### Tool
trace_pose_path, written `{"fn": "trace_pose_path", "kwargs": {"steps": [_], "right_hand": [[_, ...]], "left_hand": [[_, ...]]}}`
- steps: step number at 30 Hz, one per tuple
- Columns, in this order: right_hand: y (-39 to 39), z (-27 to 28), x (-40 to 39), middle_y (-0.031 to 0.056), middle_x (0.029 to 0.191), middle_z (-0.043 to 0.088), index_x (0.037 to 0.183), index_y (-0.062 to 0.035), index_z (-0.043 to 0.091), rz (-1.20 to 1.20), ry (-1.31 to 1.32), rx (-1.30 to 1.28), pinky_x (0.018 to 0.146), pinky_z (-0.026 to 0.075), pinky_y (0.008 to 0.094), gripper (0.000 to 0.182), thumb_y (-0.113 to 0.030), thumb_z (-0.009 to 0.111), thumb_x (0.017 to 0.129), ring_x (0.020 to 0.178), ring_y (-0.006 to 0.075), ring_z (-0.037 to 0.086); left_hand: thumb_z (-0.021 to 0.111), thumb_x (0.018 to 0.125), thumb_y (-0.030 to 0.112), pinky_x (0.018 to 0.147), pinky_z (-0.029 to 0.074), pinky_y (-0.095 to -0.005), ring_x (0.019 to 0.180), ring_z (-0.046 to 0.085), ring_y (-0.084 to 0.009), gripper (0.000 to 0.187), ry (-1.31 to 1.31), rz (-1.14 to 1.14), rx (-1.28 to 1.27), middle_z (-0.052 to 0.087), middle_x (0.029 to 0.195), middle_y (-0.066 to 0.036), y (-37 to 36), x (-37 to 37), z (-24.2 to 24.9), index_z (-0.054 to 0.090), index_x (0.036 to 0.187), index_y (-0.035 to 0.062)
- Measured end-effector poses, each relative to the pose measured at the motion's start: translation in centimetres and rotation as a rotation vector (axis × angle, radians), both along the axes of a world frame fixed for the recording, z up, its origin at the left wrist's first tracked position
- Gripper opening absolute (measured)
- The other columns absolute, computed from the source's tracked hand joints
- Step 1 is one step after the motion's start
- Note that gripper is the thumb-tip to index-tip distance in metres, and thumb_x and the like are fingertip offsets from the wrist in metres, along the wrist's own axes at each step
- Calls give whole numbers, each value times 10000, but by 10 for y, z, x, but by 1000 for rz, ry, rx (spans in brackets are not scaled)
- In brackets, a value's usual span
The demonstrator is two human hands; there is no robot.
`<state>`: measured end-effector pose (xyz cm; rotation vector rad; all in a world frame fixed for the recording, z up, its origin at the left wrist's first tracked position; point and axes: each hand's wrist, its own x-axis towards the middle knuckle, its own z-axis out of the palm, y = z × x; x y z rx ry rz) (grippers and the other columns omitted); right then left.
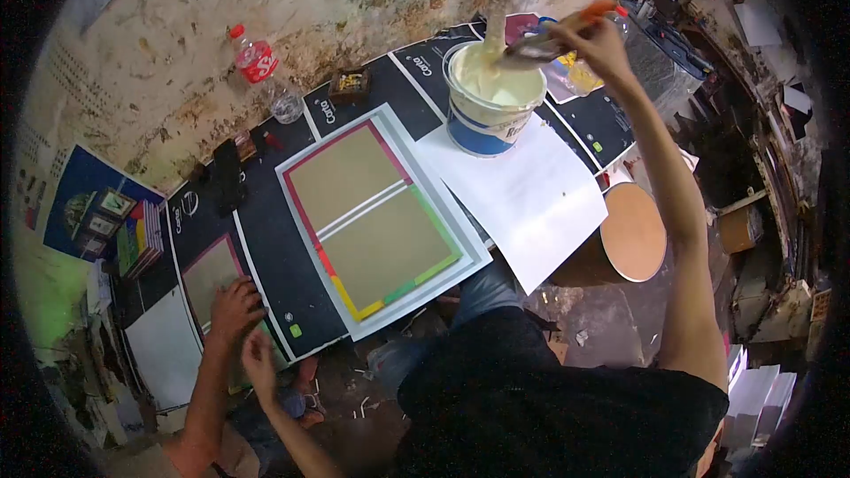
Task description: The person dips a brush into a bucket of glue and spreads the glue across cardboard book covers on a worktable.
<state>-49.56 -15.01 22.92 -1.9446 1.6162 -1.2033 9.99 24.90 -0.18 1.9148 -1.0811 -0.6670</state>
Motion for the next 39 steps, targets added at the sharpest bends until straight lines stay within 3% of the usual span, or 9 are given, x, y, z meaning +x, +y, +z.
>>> {"fn": "trace_pose_path", "kwargs": {"steps": [8,12,13,16,20,22,27,34,39], "right_hand": [[-88,-96,45,208,762,648,885,12,644,314,456,152,671,503,398,459,-400,757,714,724,299,665],[-91,-99,47,155,725,677,824,29,652,431,475,-9,595,515,361,389,-344,746,767,660,256,674],[-97,-87,45,146,725,675,812,20,653,445,423,402,608,520,336,374,-340,747,774,687,218,678],[-124,-75,30,103,706,654,915,11,641,423,577,152,613,508,304,447,-424,687,826,680,158,648],[-87,-21,38,73,730,619,961,6,609,327,335,174,522,473,283,524,-511,599,877,596,139,596],[-91,-12,37,64,715,603,924,0,606,374,310,228,475,455,271,509,-507,584,888,552,124,575],[-90,-24,42,0,586,500,770,-52,562,420,351,526,383,366,254,492,-517,518,923,435,93,485],[-99,10,54,-10,619,503,789,-53,545,451,444,392,472,387,280,438,-470,547,922,522,103,452],[-132,-2,52,21,611,540,764,-49,570,477,345,385,411,418,290,452,-473,532,915,470,128,509]], "left_hand": [[537,968,269,824,482,-335,887,609,-181,329,38,8,159,644,950,-82,54,-45,-16,607,1119,-14],[540,967,251,830,482,-341,914,609,-197,326,-1,31,277,644,983,-109,75,-42,-10,604,1133,-21],[587,944,210,844,467,-313,987,593,-185,329,118,128,258,626,1063,-124,72,-56,6,572,1159,-37],[575,951,212,824,475,-317,957,602,-183,330,160,218,272,625,1064,-129,98,-44,-35,567,1168,-36],[615,918,227,806,499,-335,922,614,-208,323,361,238,337,630,981,-112,107,-66,-31,581,1126,-19],[601,928,207,761,490,-300,894,606,-172,308,357,200,291,628,996,-93,143,-35,-101,575,1146,-10],[588,945,216,818,449,-281,920,567,-145,337,270,196,301,614,1008,-80,131,-91,-74,563,1155,-47],[608,934,228,792,444,-259,890,559,-130,365,202,129,234,608,988,-69,120,-89,-73,547,1173,-40],[612,932,232,709,429,-232,793,527,-86,356,307,56,104,599,921,-36,47,-124,-16,555,1165,-31]]}}
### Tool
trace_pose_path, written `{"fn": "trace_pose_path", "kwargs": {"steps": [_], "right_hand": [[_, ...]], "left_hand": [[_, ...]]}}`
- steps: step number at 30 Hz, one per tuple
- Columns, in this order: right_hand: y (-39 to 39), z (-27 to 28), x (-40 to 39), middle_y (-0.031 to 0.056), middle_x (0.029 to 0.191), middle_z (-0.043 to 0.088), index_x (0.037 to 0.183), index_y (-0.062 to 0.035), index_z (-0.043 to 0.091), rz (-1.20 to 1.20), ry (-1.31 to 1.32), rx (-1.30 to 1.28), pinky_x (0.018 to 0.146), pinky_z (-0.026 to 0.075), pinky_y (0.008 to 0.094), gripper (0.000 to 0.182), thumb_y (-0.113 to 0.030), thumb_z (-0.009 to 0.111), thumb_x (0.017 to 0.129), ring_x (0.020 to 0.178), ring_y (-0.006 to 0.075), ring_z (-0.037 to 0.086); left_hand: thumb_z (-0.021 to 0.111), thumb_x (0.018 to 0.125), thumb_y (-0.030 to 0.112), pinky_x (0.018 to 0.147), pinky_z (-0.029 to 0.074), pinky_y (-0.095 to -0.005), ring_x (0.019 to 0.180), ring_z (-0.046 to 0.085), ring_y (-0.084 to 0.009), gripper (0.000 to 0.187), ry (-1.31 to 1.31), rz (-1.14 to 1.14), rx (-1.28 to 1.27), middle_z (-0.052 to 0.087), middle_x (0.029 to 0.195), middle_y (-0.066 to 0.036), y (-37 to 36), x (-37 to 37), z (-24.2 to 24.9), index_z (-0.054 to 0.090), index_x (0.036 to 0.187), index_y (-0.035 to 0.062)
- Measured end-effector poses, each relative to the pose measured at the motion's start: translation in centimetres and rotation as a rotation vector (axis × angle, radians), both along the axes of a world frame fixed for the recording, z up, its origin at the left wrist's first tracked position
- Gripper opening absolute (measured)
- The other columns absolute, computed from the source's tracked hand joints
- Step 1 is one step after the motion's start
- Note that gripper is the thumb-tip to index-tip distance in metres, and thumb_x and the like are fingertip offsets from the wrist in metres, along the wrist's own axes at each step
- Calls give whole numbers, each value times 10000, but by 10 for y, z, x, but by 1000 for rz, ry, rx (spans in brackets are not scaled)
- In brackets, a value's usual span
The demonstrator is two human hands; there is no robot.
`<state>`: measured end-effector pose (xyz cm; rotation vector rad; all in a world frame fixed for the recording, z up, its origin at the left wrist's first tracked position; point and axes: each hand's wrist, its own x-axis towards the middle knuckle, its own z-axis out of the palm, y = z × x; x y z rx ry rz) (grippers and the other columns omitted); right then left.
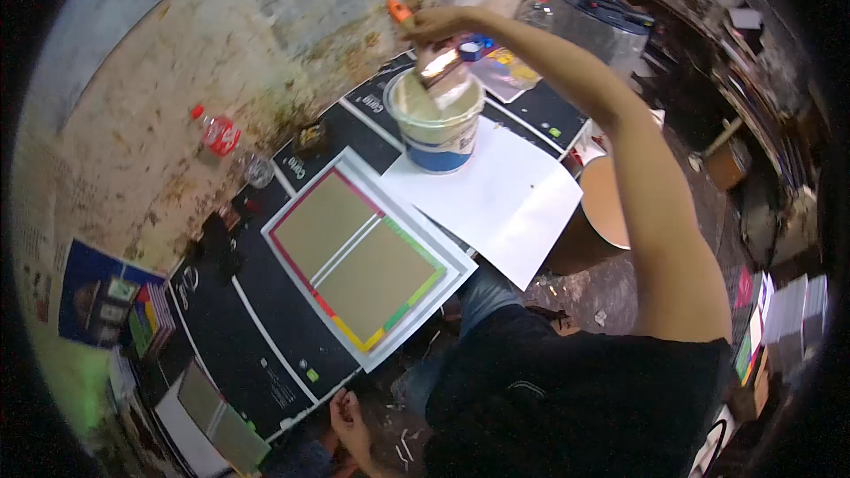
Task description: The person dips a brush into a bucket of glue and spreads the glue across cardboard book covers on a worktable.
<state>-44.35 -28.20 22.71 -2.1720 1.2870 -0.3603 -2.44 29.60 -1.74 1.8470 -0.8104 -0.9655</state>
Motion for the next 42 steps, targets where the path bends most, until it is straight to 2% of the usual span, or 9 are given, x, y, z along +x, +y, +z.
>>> {"fn": "trace_pose_path", "kwargs": {"steps": [9,14,20,25,30,33,34,39,42], "right_hand": [[-4,5,0,60,674,580,834,-34,587,-52,281,-15,449,466,323,451,-485,568,854,530,181,573],[11,44,31,131,778,641,907,9,646,66,443,-211,601,494,390,502,-481,603,805,685,250,621],[40,57,109,120,820,647,973,-62,610,304,600,-337,681,473,450,343,-340,636,775,735,293,600],[68,14,188,159,860,664,953,-32,619,620,583,-596,729,481,454,356,-238,740,689,790,344,620],[119,-62,270,172,1060,624,1270,-113,479,616,396,-664,797,493,478,535,-76,631,759,996,364,601],[134,-108,296,179,956,587,1232,-102,490,506,20,-708,773,490,476,516,-75,606,730,954,385,594],[129,-123,302,187,889,618,1096,-75,579,466,-171,-695,714,500,445,357,-135,634,749,858,364,629],[130,-187,272,164,653,648,735,-16,645,21,-220,-358,628,515,411,315,-323,713,737,647,331,659],[134,-201,224,132,603,630,715,1,650,-178,-338,-340,593,508,357,358,-350,710,753,581,220,645]], "left_hand": [[608,924,192,744,452,-257,858,569,-113,341,-84,-263,-57,640,980,-68,-29,-25,10,558,1186,-20],[602,929,191,758,454,-260,885,573,-116,328,-63,-197,-112,636,1003,-75,-48,-43,47,557,1176,-21],[605,920,138,837,449,-277,929,559,-138,278,-13,-108,-285,610,1037,-82,-62,-44,62,566,1142,-24],[561,948,191,846,456,-290,938,579,-152,298,74,95,-563,608,1042,-100,-117,-40,57,557,1134,-42],[485,986,230,646,396,-217,723,491,-70,275,122,166,-672,546,795,3,-187,-60,41,600,1076,-3],[442,991,264,585,386,-237,655,457,-68,290,131,220,-728,493,720,18,-213,-68,0,631,1018,45],[433,993,269,581,387,-245,647,462,-75,299,79,234,-690,494,703,12,-214,-70,-3,631,1007,45],[401,1000,300,568,391,-283,617,485,-110,354,-112,230,-605,513,666,-30,-208,-75,-7,631,962,34],[387,1003,268,563,387,-304,594,486,-142,347,-105,251,-636,498,641,-50,-209,-68,-13,623,963,17]]}}
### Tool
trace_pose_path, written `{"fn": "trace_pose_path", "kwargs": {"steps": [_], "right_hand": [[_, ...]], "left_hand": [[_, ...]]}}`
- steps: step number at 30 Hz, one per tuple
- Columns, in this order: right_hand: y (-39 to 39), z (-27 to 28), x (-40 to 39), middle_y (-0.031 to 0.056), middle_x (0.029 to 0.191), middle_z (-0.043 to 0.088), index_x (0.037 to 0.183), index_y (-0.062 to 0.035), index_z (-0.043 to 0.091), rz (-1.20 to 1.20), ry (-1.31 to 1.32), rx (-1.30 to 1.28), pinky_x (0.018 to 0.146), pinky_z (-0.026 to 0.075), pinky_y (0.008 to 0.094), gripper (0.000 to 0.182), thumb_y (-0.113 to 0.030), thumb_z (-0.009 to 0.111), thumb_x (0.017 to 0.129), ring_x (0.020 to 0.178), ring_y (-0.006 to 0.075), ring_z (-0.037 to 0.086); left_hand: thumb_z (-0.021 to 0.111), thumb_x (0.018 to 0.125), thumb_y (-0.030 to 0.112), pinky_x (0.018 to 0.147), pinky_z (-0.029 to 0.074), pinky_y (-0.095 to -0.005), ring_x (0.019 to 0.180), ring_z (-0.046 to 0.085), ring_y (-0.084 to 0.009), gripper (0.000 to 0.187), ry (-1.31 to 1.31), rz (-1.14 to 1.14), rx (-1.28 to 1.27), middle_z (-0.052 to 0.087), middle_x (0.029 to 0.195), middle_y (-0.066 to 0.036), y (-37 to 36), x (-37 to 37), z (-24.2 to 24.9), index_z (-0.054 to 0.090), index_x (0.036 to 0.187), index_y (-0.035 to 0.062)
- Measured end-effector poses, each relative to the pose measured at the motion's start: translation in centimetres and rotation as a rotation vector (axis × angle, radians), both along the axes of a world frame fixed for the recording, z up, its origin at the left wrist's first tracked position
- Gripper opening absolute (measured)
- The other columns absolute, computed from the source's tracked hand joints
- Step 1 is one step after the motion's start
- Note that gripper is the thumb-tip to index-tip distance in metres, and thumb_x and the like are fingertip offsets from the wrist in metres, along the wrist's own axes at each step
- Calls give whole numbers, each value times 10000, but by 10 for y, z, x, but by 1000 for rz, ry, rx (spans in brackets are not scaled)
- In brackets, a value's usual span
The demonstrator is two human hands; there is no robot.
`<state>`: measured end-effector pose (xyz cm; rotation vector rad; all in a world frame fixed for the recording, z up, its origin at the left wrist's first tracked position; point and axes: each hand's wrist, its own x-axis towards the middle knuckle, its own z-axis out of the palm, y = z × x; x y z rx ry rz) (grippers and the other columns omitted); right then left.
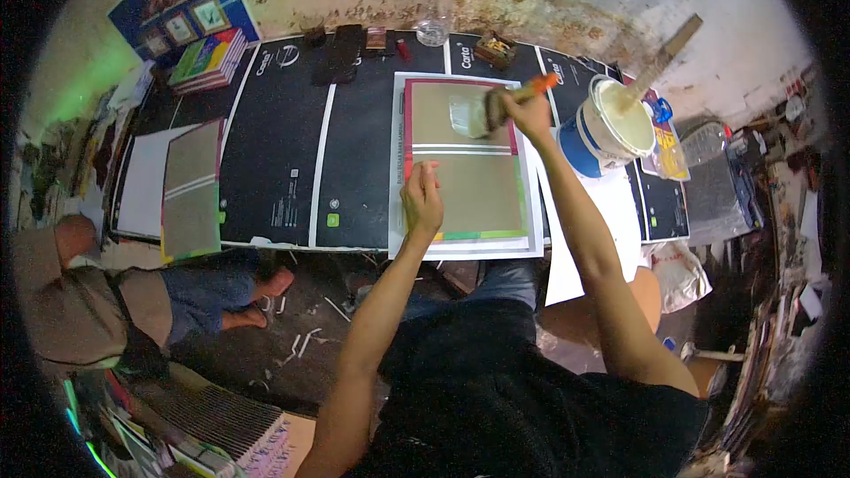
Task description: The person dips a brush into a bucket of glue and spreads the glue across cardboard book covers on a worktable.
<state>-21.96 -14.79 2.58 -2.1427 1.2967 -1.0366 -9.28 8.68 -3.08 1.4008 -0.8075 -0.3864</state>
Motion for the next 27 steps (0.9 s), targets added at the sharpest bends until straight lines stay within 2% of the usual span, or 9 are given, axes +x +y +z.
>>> {"fn": "trace_pose_path", "kwargs": {"steps": [1,3,6,12,15,19,21,24,27], "right_hand": [[8,4,-16,116,612,636,737,2,661,-61,21,3,598,504,337,346,-340,712,759,579,181,633],[17,1,-42,78,695,661,743,8,659,-56,-247,35,617,497,309,292,-276,718,778,625,134,602],[51,7,-51,48,862,633,883,19,627,54,-681,382,636,480,256,243,-187,723,795,730,109,578],[140,-12,-3,29,798,572,867,5,584,137,-381,447,661,434,253,183,-133,684,799,735,99,508],[144,-52,-30,33,770,577,856,0,587,79,-351,290,665,442,261,156,-118,671,798,729,108,518],[131,-42,-96,91,787,631,872,11,604,-41,-143,104,690,477,302,207,-153,701,789,725,156,578],[131,-25,-102,84,793,625,856,11,586,-100,-107,-5,680,474,287,216,-159,704,795,722,142,571],[143,-3,-69,56,779,605,809,1,552,-41,-378,76,659,462,268,228,-164,709,809,712,125,552],[162,-9,-34,54,789,594,845,9,564,12,-368,197,665,443,257,199,-149,686,831,717,120,525]], "left_hand": [[385,1002,253,561,385,-313,587,481,-153,335,25,4,-8,484,628,-50,1,0,-3,620,964,17],[391,1003,312,551,379,-294,593,474,-124,392,212,-14,-39,505,650,-49,-1,2,-8,615,932,-2],[375,1010,301,559,384,-299,598,479,-129,388,311,-15,-45,494,636,-48,0,4,-3,614,944,3],[368,1008,280,548,400,-326,570,511,-161,356,103,30,81,491,601,-63,5,1,2,606,945,23],[376,1002,291,533,412,-358,547,530,-192,348,75,43,86,502,592,-76,7,1,-3,602,934,36],[373,999,311,560,432,-382,567,551,-239,355,122,16,88,520,605,-96,7,0,-1,604,937,49],[373,997,310,574,438,-389,585,569,-269,350,99,4,108,536,619,-119,8,1,-3,604,935,53],[384,991,288,601,440,-429,657,606,-345,329,74,11,100,580,689,-174,10,2,0,591,920,43],[381,991,264,611,447,-441,679,609,-368,319,26,14,97,595,717,-182,10,3,-2,570,894,27]]}}
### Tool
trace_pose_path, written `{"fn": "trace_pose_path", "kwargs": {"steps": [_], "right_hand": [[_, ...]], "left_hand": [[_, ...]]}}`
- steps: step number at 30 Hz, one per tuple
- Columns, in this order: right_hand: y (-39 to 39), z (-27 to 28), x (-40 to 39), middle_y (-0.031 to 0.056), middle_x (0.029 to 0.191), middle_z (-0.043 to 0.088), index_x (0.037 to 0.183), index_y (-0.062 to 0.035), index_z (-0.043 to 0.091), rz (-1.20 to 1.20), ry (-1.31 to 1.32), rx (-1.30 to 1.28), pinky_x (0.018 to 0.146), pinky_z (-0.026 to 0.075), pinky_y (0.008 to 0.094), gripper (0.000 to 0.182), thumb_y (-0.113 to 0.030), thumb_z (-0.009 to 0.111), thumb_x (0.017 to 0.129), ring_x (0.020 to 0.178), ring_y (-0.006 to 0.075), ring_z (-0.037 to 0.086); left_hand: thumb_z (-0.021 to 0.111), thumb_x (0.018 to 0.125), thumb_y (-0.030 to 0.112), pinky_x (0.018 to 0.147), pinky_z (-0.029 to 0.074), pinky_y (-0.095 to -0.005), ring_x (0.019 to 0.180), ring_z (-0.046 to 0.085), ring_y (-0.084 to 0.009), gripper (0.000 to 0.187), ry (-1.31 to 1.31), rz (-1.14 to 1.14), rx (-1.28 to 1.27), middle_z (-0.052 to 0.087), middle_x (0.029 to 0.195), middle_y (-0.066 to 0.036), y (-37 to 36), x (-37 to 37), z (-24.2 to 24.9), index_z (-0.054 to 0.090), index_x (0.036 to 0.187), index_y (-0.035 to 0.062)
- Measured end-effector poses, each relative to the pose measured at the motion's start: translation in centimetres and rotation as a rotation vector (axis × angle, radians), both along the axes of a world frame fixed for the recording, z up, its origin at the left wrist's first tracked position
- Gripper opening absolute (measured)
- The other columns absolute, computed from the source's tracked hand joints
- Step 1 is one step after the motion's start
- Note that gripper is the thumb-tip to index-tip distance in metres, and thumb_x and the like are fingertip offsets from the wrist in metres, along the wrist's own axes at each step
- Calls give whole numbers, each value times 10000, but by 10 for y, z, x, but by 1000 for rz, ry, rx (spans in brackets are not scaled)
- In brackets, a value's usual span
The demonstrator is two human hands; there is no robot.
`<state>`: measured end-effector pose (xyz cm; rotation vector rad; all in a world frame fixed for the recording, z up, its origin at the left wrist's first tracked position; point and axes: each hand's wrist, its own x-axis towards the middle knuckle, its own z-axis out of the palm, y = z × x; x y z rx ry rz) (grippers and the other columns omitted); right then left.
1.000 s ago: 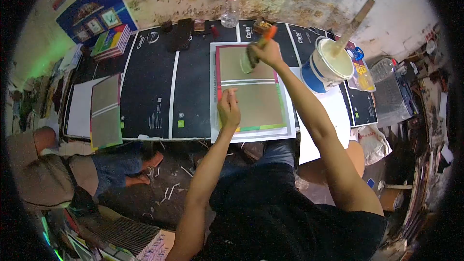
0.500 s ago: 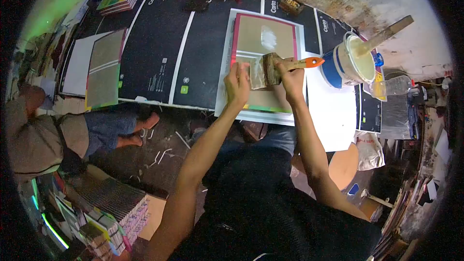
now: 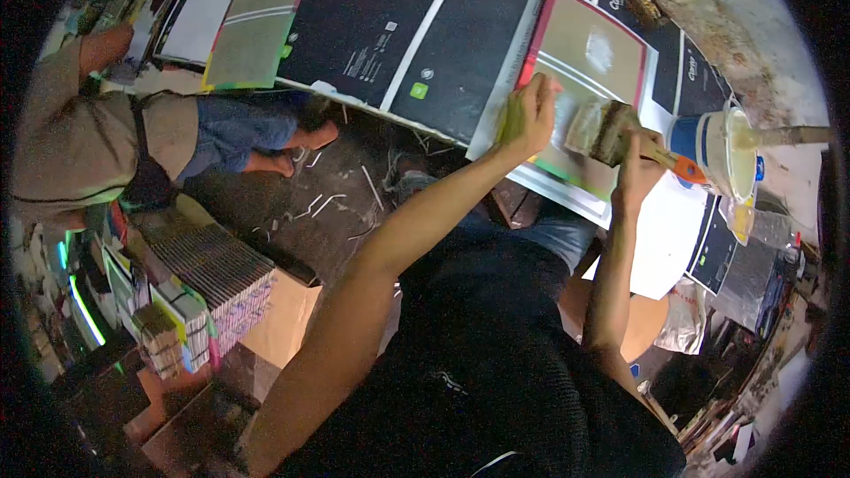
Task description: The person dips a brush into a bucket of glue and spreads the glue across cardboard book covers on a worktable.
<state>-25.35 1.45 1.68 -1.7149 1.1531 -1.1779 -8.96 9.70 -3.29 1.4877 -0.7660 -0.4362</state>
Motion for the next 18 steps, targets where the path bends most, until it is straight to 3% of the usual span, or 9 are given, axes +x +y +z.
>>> {"fn": "trace_pose_path", "kwargs": {"steps": [2,6,7,13,14,15,16,17,18], "right_hand": [[6,-19,-8,64,808,605,865,8,578,70,202,-12,709,449,285,222,-177,695,825,748,132,538],[-10,-33,-76,70,826,627,864,-8,592,-22,141,-12,738,464,284,266,-233,722,813,775,134,569],[-28,-36,-103,72,829,629,871,-6,594,-21,152,-64,732,467,283,261,-227,721,815,779,133,572],[-66,-13,-78,108,917,663,950,33,625,-105,-32,-163,715,515,272,267,-179,722,818,792,145,621],[-63,-9,-52,104,911,663,965,18,630,-115,20,-141,697,509,262,244,-152,719,813,764,145,616],[-75,-32,-35,78,868,656,927,-7,639,-116,113,-384,697,497,264,190,-124,716,798,750,149,607],[-72,-43,-11,82,876,651,916,-18,631,-46,66,-325,728,485,293,161,-108,693,798,773,168,592],[-59,-43,16,86,884,646,904,-28,623,22,25,-264,760,474,322,132,-92,669,798,796,188,577],[-40,-31,38,98,820,638,843,-15,605,-48,145,-152,772,467,353,178,-164,676,777,780,217,580]], "left_hand": [[382,992,263,609,446,-440,680,608,-373,322,23,-6,-39,601,723,-184,1,-1,-2,566,880,23],[382,994,261,629,460,-447,711,618,-383,329,65,-43,-1,624,754,-190,2,1,2,570,869,22],[396,991,307,495,408,-367,475,514,-203,340,-11,27,-154,480,539,-77,-2,1,-5,575,856,52],[386,987,311,528,426,-384,540,561,-255,349,-131,78,-244,533,623,-124,-11,-3,-13,559,829,53],[354,992,295,664,462,-464,765,602,-400,347,-103,23,-25,610,797,-181,-5,-4,-11,549,883,31],[354,995,324,678,464,-461,780,603,-394,365,36,-40,150,608,814,-185,-10,-5,-24,549,885,37],[357,996,340,683,467,-460,769,605,-388,384,-222,85,84,610,813,-203,-11,-5,-27,557,886,31],[393,992,358,526,453,-368,530,534,-230,394,-305,227,-111,548,627,-91,-22,-6,-44,575,839,44],[371,1001,399,497,413,-319,511,486,-159,457,-167,160,-84,508,580,-55,-16,-3,-38,585,803,48]]}}
